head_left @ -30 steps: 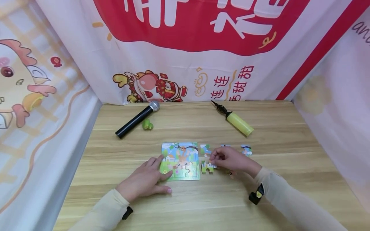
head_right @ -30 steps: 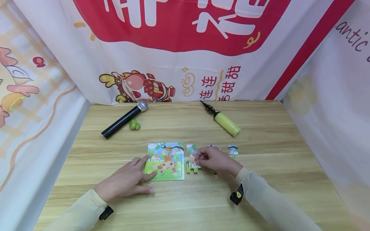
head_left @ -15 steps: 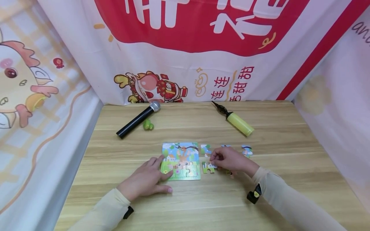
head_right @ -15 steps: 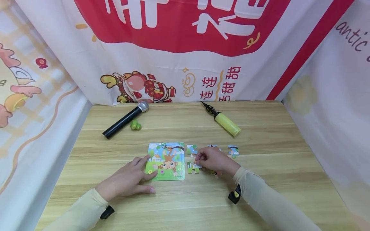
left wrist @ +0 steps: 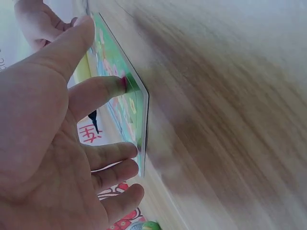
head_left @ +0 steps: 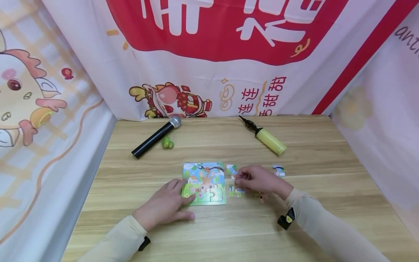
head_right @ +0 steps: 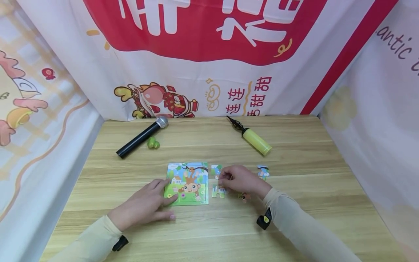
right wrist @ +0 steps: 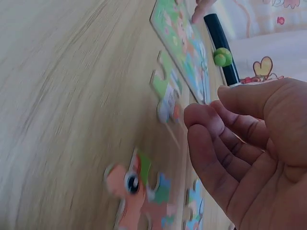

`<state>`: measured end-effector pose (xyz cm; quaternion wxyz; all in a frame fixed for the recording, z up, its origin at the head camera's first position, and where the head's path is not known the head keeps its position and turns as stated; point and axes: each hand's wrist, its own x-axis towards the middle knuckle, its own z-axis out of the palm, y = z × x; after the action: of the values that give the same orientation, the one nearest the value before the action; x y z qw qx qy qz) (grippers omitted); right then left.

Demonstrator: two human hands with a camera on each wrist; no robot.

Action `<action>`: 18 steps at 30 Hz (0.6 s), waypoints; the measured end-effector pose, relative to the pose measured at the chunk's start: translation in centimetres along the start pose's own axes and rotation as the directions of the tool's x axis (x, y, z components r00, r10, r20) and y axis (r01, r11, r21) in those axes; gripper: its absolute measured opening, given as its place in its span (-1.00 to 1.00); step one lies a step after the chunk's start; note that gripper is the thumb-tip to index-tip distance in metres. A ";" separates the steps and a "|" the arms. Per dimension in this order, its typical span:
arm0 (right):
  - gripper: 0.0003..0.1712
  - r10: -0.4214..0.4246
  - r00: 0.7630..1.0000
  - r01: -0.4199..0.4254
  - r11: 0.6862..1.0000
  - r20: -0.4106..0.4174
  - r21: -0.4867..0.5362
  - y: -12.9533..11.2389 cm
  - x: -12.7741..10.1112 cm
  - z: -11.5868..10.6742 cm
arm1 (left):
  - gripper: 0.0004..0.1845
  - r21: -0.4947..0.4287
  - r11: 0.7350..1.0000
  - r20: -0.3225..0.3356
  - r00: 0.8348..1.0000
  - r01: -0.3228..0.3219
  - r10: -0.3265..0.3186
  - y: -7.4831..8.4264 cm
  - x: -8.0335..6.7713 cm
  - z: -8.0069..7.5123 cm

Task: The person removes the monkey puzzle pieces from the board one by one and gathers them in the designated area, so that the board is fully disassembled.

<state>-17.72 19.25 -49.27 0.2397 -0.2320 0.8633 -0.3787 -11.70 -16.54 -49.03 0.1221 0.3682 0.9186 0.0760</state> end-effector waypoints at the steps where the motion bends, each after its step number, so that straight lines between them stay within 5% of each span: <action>1: -0.82 -0.015 1.000 0.016 1.000 0.005 -0.006 -0.1 0.2 0.1 | -0.25 0.011 1.000 0.001 1.000 -0.013 0.013 0.0 -0.1 0.0; 11: -0.76 -0.164 0.985 0.170 0.970 0.052 -0.174 -2.7 2.7 2.2 | -0.06 0.074 0.991 -0.006 0.993 -0.115 0.116 0.4 0.0 0.3; 18: -0.76 -0.167 0.982 0.184 0.952 0.085 -0.246 -3.3 4.3 3.2 | -0.19 0.080 0.965 -0.003 0.968 -0.251 0.252 1.3 1.1 0.6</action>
<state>-18.48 12.96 -49.66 0.2009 -0.3484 0.8723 -0.2781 -11.47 -14.86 -49.46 0.0909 0.4857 0.8675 0.0569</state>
